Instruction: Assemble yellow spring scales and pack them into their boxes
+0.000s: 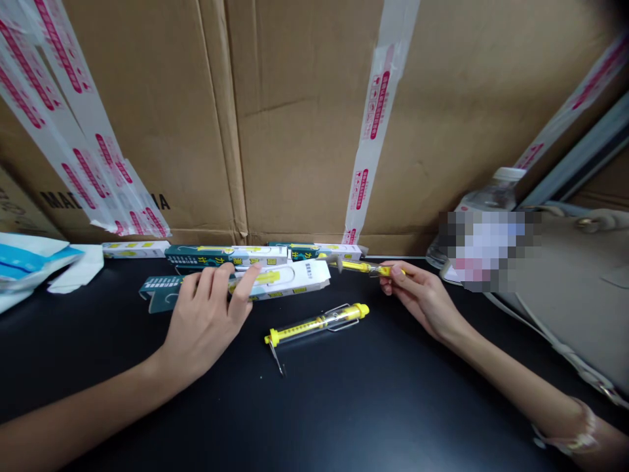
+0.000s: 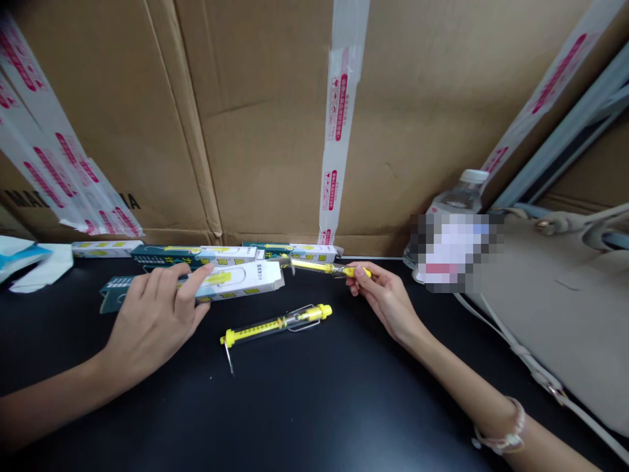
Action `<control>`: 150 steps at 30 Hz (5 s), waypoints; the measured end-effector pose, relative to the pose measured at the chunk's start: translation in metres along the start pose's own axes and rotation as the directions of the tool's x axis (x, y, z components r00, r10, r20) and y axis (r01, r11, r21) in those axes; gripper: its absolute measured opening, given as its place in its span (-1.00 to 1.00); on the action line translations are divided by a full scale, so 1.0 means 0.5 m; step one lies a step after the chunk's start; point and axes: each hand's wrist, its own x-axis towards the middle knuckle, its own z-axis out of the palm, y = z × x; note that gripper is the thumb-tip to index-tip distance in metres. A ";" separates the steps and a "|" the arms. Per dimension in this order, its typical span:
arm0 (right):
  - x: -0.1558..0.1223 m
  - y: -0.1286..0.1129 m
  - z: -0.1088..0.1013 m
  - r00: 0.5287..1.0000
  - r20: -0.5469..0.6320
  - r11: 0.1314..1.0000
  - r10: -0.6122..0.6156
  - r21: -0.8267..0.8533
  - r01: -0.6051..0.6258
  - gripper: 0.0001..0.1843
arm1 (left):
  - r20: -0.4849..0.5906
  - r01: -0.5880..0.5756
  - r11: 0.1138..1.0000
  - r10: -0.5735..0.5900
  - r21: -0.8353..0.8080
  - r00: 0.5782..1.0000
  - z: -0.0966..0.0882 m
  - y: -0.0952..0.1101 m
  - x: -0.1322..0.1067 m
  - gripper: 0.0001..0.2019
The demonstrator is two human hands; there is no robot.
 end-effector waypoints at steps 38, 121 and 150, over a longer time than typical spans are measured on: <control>-0.071 -0.050 0.094 0.810 0.557 0.713 -0.184 -0.492 0.501 -0.59 | -0.004 -0.112 0.936 0.118 -0.334 0.993 0.008 0.005 0.007 -0.57; 0.140 0.049 0.034 0.830 -0.109 0.678 -0.546 -0.640 0.362 -0.75 | 0.232 0.196 0.830 -0.083 -0.522 0.969 0.040 0.010 -0.005 -0.52; 0.117 0.061 0.055 0.836 0.096 0.539 -0.540 -0.723 0.431 -0.45 | 0.204 0.277 0.878 -0.211 -0.390 0.956 0.106 -0.030 -0.003 -0.53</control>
